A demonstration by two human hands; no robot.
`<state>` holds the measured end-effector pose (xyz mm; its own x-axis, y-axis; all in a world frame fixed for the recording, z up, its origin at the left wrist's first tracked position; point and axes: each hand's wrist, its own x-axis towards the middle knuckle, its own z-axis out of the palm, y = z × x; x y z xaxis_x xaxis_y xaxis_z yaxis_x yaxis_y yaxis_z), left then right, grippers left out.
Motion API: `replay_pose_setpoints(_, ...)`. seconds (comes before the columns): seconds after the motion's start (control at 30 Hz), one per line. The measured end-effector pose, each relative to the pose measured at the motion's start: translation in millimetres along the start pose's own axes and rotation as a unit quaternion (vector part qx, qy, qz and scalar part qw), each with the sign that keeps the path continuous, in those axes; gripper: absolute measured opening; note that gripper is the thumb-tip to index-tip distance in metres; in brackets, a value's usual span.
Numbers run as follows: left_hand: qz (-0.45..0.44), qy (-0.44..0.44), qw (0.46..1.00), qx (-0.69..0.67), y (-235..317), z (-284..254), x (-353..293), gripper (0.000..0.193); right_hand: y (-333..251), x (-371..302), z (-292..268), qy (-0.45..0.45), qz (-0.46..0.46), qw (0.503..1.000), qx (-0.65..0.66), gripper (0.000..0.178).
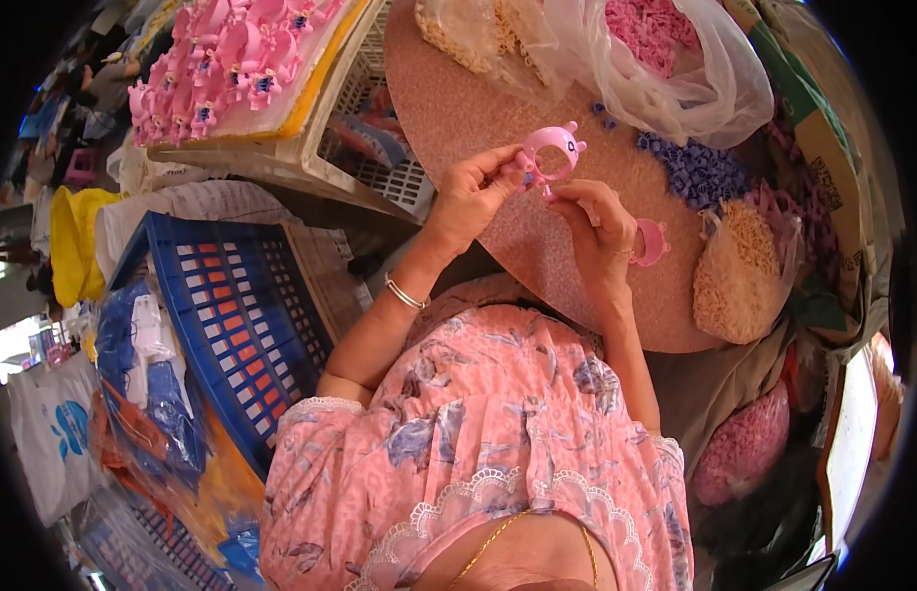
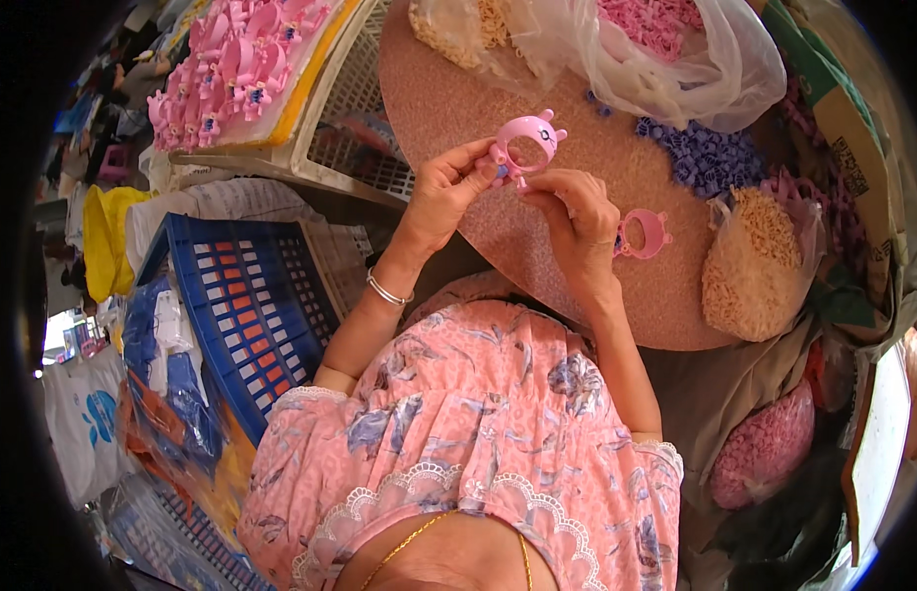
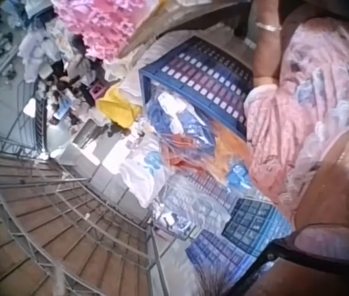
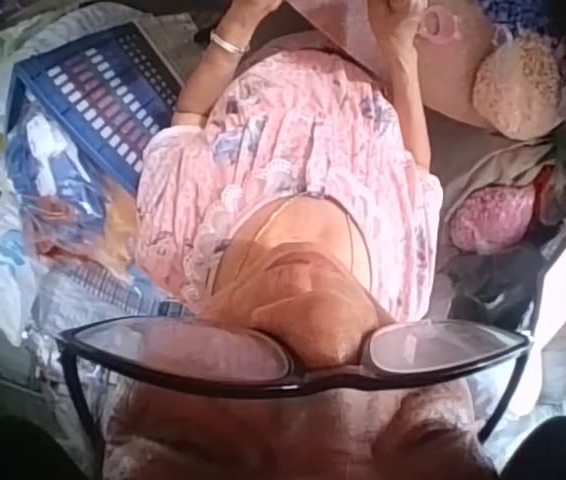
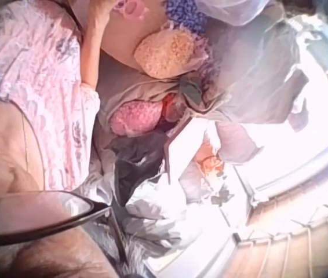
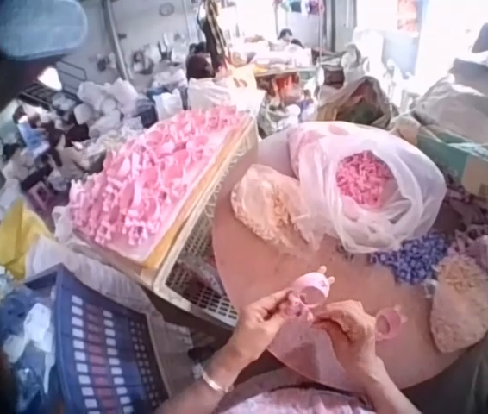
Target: Assembling small plastic toy components by hand at a workbench.
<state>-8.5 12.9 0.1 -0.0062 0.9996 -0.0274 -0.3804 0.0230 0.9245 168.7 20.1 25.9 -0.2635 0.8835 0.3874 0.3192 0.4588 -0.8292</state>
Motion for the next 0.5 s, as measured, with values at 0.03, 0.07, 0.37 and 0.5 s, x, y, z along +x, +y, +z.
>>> replay_pose_setpoints(0.03, -0.001, -0.001, 1.000, 0.000, 2, 1, 0, 0.033, 0, 0, 0, 0.019, -0.002, 1.000, -0.020, 0.020)
replay_pose_setpoints(0.07, 0.001, -0.007, 1.000, 0.023, 3, 2, 0, 0.032, 1, -1, 0, 0.019, -0.001, 1.000, -0.020, 0.020)
replay_pose_setpoints(0.37, 0.057, -0.024, 0.977, 0.205, 17, 4, -5, 0.028, -3, 5, -9, -0.013, -0.037, 0.995, -0.093, 0.023)
replay_pose_setpoints(0.5, 0.094, -0.032, 0.952, 0.289, 18, 3, -5, 0.027, -8, 5, -3, 0.037, 0.127, 0.991, 0.021, 0.037)
